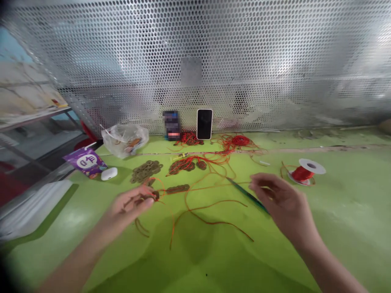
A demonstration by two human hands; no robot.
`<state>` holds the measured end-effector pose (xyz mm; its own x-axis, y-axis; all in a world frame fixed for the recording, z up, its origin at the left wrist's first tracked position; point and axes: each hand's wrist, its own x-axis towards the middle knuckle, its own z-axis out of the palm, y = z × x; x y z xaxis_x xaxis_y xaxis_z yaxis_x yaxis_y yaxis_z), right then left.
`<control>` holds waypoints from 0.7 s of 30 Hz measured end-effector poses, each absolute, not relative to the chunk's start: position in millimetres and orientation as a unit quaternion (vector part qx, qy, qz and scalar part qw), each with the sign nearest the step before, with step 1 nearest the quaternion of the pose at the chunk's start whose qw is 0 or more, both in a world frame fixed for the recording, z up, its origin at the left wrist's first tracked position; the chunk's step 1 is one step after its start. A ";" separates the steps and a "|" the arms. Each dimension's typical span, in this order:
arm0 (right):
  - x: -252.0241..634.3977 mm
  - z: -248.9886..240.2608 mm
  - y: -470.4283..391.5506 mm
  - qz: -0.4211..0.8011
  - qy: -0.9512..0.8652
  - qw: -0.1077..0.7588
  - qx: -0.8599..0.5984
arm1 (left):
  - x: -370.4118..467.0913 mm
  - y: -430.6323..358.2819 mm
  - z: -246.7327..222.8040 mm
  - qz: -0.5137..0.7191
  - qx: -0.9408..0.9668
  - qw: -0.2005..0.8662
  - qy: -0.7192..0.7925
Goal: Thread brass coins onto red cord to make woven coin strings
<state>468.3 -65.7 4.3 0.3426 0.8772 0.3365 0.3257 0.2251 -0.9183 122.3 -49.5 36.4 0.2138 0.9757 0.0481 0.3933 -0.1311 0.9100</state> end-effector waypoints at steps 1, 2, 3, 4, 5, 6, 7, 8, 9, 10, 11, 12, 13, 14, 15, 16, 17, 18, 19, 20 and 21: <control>475.6 6.3 -62.6 0.216 -0.499 0.603 -0.584 | 115.3 -44.1 37.4 0.363 0.657 0.403 0.523; 481.7 8.5 -60.1 0.202 -0.476 0.622 -0.588 | 109.5 -39.7 38.2 0.374 0.652 0.394 0.529; 486.5 10.7 -58.2 0.197 -0.456 0.640 -0.586 | 105.1 -36.4 39.0 0.384 0.647 0.387 0.534; 490.3 12.8 -56.8 0.196 -0.436 0.661 -0.578 | 101.8 -34.2 39.7 0.394 0.642 0.380 0.537; 493.2 14.7 -55.7 0.199 -0.419 0.683 -0.564 | 99.6 -33.0 40.2 0.403 0.639 0.374 0.538; 495.2 16.3 -54.7 0.200 -0.405 0.703 -0.550 | 98.2 -32.5 40.6 0.409 0.639 0.369 0.537; 496.5 17.6 -53.9 0.202 -0.396 0.718 -0.536 | 97.4 -32.5 40.8 0.414 0.639 0.365 0.536; 497.3 18.6 -53.2 0.204 -0.390 0.728 -0.526 | 97.0 -32.9 40.8 0.417 0.641 0.361 0.534; 497.4 19.6 -52.5 0.205 -0.385 0.734 -0.521 | 96.9 -33.4 40.8 0.419 0.643 0.359 0.531; 497.2 20.6 -52.1 0.209 -0.380 0.738 -0.517 | 96.9 -34.0 40.7 0.418 0.646 0.358 0.528; 496.7 21.8 -51.7 0.214 -0.373 0.743 -0.513 | 96.9 -34.6 40.9 0.417 0.650 0.357 0.525; 496.0 23.1 -51.5 0.219 -0.365 0.749 -0.508 | 96.9 -35.2 41.2 0.415 0.654 0.358 0.521; 495.2 24.7 -51.5 0.223 -0.356 0.756 -0.502 | 97.0 -35.7 41.8 0.412 0.659 0.360 0.516; 494.5 26.5 -51.5 0.224 -0.347 0.764 -0.496 | 97.2 -36.3 42.8 0.408 0.665 0.362 0.509; 494.0 28.3 -51.5 0.224 -0.339 0.771 -0.490 | 97.5 -37.0 44.1 0.403 0.672 0.365 0.503; 493.8 30.0 -51.5 0.224 -0.333 0.777 -0.486 | 97.9 -37.8 45.6 0.399 0.678 0.368 0.496; 493.8 31.5 -51.5 0.224 -0.328 0.780 -0.484 | 98.5 -38.7 47.4 0.398 0.685 0.370 0.486; 494.1 32.6 -51.3 0.227 -0.323 0.781 -0.483 | 99.1 -39.6 49.2 0.399 0.690 0.371 0.476; 494.5 33.3 -50.9 0.232 -0.316 0.782 -0.484 | 99.7 -40.5 51.0 0.402 0.695 0.372 0.466; 494.9 33.6 -50.4 0.239 -0.310 0.781 -0.486 | 100.1 -41.4 52.6 0.408 0.697 0.373 0.457; 495.3 33.6 -49.8 0.250 -0.302 0.779 -0.490 | 100.4 -42.2 54.0 0.412 0.699 0.374 0.448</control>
